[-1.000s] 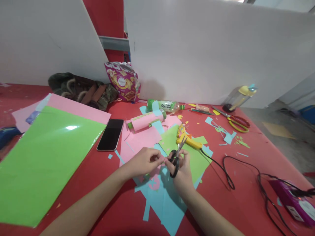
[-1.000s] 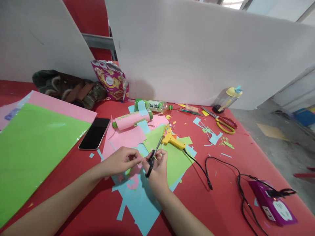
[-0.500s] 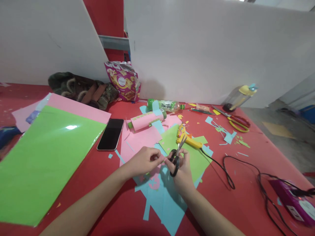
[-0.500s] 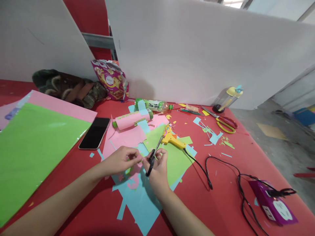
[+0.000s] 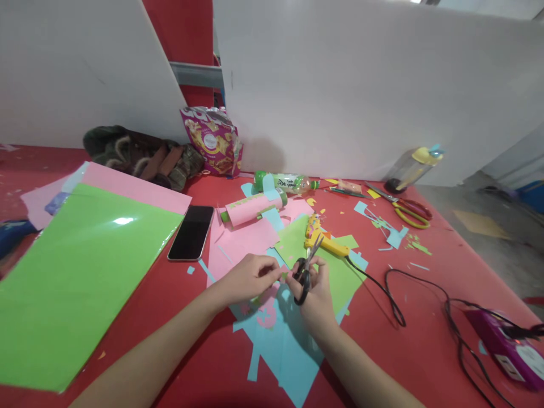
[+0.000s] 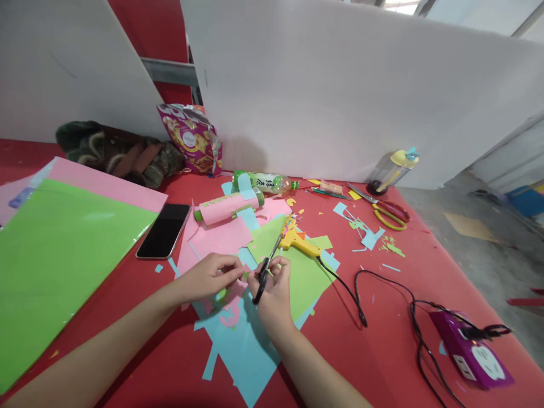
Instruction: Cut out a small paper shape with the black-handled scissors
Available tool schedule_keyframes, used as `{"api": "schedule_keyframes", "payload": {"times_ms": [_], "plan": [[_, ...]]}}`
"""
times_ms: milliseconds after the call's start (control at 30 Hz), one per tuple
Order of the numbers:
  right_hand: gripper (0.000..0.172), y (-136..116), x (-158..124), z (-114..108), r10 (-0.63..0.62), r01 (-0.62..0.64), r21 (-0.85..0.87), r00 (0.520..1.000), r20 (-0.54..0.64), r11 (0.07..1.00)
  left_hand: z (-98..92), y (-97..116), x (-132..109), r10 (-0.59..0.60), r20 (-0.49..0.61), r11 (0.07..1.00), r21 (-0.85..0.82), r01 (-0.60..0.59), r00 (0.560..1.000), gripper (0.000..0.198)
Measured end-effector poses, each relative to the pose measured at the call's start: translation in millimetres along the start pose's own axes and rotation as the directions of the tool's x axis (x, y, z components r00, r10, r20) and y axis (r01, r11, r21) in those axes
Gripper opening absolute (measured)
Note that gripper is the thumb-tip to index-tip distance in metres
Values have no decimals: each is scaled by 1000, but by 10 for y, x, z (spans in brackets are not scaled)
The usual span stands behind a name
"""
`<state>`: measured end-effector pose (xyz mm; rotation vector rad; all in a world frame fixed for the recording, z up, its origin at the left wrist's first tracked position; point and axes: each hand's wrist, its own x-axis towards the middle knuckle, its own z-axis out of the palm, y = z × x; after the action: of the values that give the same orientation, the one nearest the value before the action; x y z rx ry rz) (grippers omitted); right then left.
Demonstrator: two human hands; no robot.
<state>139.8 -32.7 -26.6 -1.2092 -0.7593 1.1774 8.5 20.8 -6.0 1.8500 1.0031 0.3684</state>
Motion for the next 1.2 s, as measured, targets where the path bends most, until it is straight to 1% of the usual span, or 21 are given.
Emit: {"api": "schedule_keyframes", "payload": {"times_ms": [133, 200, 267, 400, 467, 533, 633, 733, 800, 867, 1000, 1100, 1200], "plan": [[34, -11, 1, 2, 4, -4, 5, 1000, 1, 1000, 11, 60, -13, -31, 36, 999, -28, 32, 999, 32], [34, -10, -1, 3, 1, -1, 10, 1000, 2, 1000, 25, 73, -10, -38, 27, 999, -14, 38, 999, 31], [34, -7, -5, 5, -6, 6, 15, 1000, 0, 1000, 36, 60, -1, -17, 11, 1000, 8, 17, 1000, 32], [35, 2, -14, 6, 14, -14, 20, 1000, 27, 1000, 11, 10, 8, 27, -50, 1000, 1, -27, 998, 31], [37, 19, -18, 4, 50, -53, 35, 996, 75, 998, -35, 5, 1, 26, -105, 999, -38, -31, 994, 30], [37, 49, -21, -1, 69, -79, 63, 986, 155, 995, -94, 19, -11, 23, -185, 996, -77, -38, 982, 29], [37, 93, -37, -7, 55, -88, 88, 944, 325, 992, -174, 51, -32, 18, -284, 994, -95, -46, 959, 30], [39, 94, -67, -8, 81, -128, 62, 868, 490, 990, -220, 76, -52, 22, -346, 995, -80, -53, 938, 29], [42, 71, -85, -9, 108, -155, 37, 822, 559, 987, -232, 86, -62, 51, -386, 997, -38, -71, 921, 28], [46, 45, -95, -11, 120, -166, 23, 793, 597, 986, -235, 91, -71, 93, -404, 995, 15, -95, 910, 26], [46, 28, -91, -24, 113, -176, 37, 763, 637, 984, -228, 99, -88, 186, -393, 981, 132, -145, 900, 24], [45, 39, -88, -31, 95, -167, 50, 757, 646, 985, -218, 107, -95, 243, -374, 963, 205, -176, 895, 24], [45, 43, -90, -30, 94, -163, 50, 764, 639, 985, -205, 111, -92, 270, -368, 952, 239, -190, 890, 25]]}}
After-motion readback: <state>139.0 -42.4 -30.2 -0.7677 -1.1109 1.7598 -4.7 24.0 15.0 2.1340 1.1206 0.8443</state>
